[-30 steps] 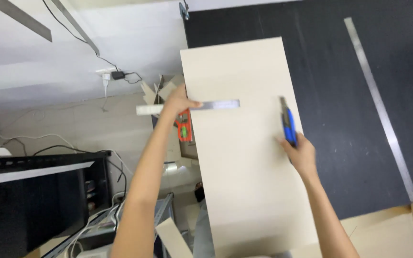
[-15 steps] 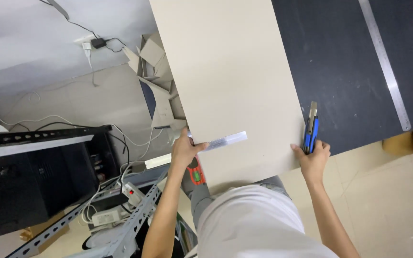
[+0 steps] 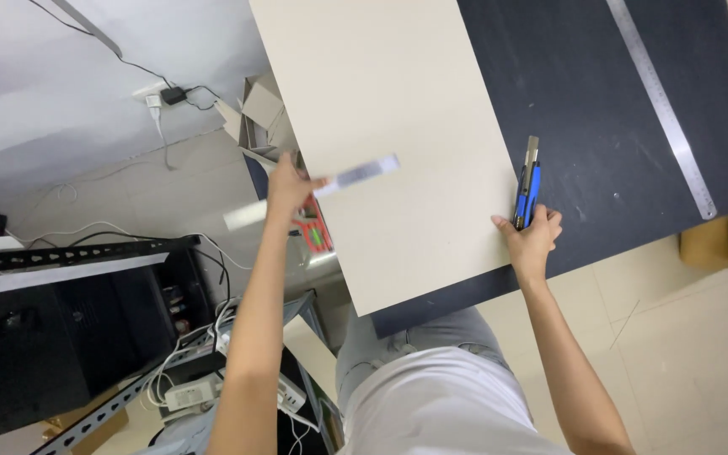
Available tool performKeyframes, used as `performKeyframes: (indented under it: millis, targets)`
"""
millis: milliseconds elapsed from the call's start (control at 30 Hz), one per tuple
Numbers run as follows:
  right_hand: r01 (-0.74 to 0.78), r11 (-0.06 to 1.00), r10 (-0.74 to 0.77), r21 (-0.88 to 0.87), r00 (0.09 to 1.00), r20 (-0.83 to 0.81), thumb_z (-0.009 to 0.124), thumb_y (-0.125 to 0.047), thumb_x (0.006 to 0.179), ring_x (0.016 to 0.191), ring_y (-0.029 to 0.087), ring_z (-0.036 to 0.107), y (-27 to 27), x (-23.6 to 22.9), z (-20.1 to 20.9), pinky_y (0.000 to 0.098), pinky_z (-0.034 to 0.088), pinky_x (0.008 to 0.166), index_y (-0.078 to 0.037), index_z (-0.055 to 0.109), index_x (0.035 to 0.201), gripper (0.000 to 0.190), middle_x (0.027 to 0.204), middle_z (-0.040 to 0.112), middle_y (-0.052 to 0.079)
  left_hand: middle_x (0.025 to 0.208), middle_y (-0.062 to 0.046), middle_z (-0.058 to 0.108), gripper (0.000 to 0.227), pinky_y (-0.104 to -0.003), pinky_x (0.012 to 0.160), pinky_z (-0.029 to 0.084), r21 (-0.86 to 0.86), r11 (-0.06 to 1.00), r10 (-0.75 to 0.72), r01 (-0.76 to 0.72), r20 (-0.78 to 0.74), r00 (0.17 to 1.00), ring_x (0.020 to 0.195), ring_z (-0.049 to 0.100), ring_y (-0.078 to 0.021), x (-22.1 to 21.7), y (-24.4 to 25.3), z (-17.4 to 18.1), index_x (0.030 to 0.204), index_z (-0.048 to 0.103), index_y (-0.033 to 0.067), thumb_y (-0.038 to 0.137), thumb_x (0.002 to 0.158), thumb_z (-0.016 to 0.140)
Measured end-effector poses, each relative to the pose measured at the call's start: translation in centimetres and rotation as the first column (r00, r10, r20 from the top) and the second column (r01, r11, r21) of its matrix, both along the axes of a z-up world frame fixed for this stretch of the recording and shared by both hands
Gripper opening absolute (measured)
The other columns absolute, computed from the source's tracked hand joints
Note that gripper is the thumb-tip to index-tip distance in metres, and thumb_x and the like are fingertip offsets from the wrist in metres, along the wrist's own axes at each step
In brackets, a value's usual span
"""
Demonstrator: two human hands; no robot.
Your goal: Measuring and cutting cardboard sheets using a metal ruler and a utility knife on a workbench.
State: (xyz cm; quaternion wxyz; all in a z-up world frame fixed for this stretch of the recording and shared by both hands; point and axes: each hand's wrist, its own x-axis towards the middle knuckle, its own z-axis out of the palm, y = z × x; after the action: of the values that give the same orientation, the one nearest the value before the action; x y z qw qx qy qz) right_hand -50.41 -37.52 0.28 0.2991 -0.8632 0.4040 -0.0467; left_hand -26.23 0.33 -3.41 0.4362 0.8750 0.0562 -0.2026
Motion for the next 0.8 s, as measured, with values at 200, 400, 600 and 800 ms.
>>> performKeyframes:
  millis: [200, 400, 600, 800]
  targets:
    - [-0.008, 0.999, 0.01, 0.033, 0.998, -0.064, 0.089, -0.034, 0.079, 0.115, 0.048, 0.045, 0.0, 0.4, 0.8, 0.0637, 0.038, 0.092, -0.001, 0.054, 0.112, 0.058, 0.121, 0.044, 0.018, 0.118, -0.027, 0.067, 0.111, -0.048, 0.099, 0.052, 0.035, 0.998, -0.059, 0.058, 0.054, 0.997, 0.118, 0.063, -0.0417, 7.7, -0.7, 1.9, 0.145, 0.041, -0.0039, 0.031, 0.058, 0.102]
    - [-0.059, 0.988, 0.041, -0.142, 0.991, -0.124, 0.088, -0.032, 0.077, 0.12, 0.045, 0.038, 0.7, 1.0, 0.8, 0.0655, 0.027, 0.098, 0.0, 0.057, 0.108, 0.054, 0.123, 0.041, 0.017, 0.117, -0.022, 0.069, 0.106, -0.047, 0.097, 0.054, 0.095, 0.993, -0.069, 0.067, 0.024, 0.997, 0.118, 0.063, -0.037, 11.4, -0.3, 0.1, 0.143, 0.045, -0.0011, 0.033, 0.06, 0.101]
    - [-0.358, 0.933, 0.355, 0.033, 0.932, 0.072, 0.064, -0.017, 0.099, 0.102, 0.047, 0.067, 9.4, 8.7, 3.9, 0.0555, 0.054, 0.085, -0.001, 0.037, 0.141, 0.052, 0.111, 0.068, 0.031, 0.12, -0.021, 0.067, 0.09, -0.046, 0.097, 0.054, 0.051, 0.998, -0.043, 0.045, -0.041, 0.998, 0.118, 0.062, -0.0377, 10.9, -0.7, 2.0, 0.126, 0.056, -0.0029, 0.032, 0.057, 0.102]
    - [-0.519, 0.855, 0.517, -0.019, 0.854, -0.056, 0.049, -0.014, 0.105, 0.103, 0.04, 0.07, 13.5, 14.1, 6.3, 0.0488, 0.058, 0.093, -0.022, 0.033, 0.156, 0.054, 0.111, 0.071, 0.025, 0.12, -0.016, 0.066, 0.079, -0.043, 0.099, 0.053, 0.059, 0.996, -0.062, 0.066, -0.063, 0.996, 0.12, 0.062, -0.0343, 10.0, -0.9, 4.2, 0.115, 0.056, -0.0002, 0.031, 0.059, 0.1]
